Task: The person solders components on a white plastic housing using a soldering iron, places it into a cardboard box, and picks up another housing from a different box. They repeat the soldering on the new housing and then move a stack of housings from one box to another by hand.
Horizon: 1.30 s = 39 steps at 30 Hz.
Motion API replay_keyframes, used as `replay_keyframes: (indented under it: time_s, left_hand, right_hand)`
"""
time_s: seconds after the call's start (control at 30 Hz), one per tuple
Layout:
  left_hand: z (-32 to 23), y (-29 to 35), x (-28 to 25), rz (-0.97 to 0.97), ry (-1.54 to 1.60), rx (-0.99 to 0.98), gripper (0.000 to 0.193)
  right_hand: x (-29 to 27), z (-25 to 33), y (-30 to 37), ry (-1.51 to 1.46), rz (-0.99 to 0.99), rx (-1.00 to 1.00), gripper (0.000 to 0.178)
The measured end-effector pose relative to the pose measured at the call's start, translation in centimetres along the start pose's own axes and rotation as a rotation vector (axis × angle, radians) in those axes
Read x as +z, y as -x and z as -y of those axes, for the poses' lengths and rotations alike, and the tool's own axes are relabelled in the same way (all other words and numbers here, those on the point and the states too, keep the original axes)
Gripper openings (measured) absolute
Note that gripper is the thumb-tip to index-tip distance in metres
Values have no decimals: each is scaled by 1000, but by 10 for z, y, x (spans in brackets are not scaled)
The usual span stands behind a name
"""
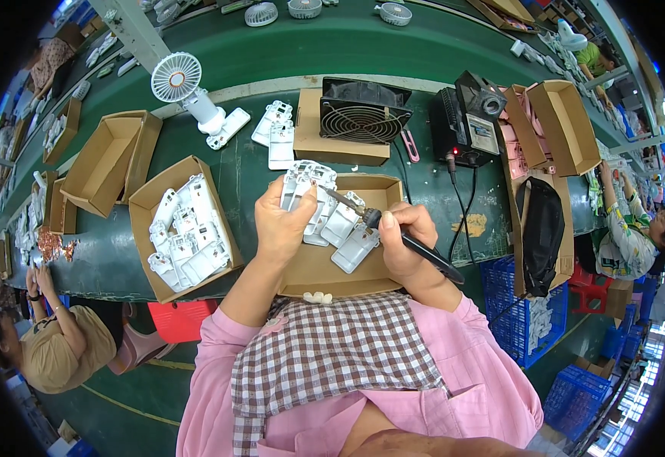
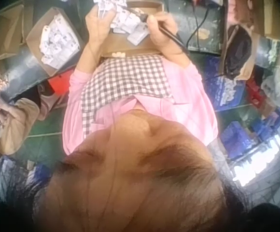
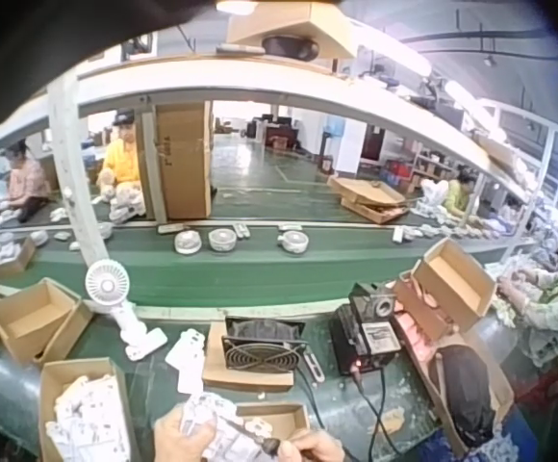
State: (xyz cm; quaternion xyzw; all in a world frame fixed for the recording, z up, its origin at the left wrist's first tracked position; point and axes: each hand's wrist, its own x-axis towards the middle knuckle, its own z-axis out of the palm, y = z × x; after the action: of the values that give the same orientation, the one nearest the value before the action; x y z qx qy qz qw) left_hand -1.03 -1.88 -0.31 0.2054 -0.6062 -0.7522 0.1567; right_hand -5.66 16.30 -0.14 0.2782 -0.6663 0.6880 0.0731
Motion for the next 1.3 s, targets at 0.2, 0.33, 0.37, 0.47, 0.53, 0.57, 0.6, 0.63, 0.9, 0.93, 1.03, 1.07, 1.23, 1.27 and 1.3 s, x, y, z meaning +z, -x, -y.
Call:
replay_keyframes:
  time_s: [0.2,0.33,0.37,0.47,0.53,0.57,0.6,0.63,0.9,0.93,1.03,1.07,1.23,1.27,1.3]
  left_hand:
    - [-1,1,2,-18,-35,23,14]
    - [-2,0,1,-18,-53,31,14]
    - [-2,0,1,-18,-53,31,14]
    - [-2,0,1,-18,-66,30,14]
    - [-2,0,2,-22,-69,20,14]
    - [-1,0,1,-22,-69,20,14]
    - [0,0,0,-21,-79,20,15]
    - [1,-1,-1,-20,-90,20,15]
    - [0,1,1,4,-94,-13,15]
    - [1,1,1,5,-112,-10,16]
    - [-2,2,2,13,-133,-16,16]
    - [-2,1,2,14,-133,-16,16]
    - [0,2,1,13,-133,-4,18]
    - [0,1,1,13,-132,-5,18]
    - [1,1,1,13,-149,0,18]
  right_hand:
    - [2,2,-1,50,14,0,17]
    - [3,4,-4,48,30,-1,17]
    - [3,4,-4,48,31,-1,17]
    - [3,2,-4,60,27,-5,17]
    - [4,1,-4,62,22,-17,17]
    - [3,1,-3,63,22,-17,17]
    - [3,1,-3,63,27,-7,17]
    - [2,1,-3,64,32,2,17]
    - [4,-2,0,-62,-49,52,17]
    - [4,-2,0,-62,-43,55,17]
    - [4,-2,0,-71,-39,81,16]
    - [4,-2,0,-70,-39,82,16]
    - [4,-3,-1,-36,-27,61,16]
    - [4,-3,-1,-35,-26,60,16]
    - [4,-2,-1,-35,-24,58,16]
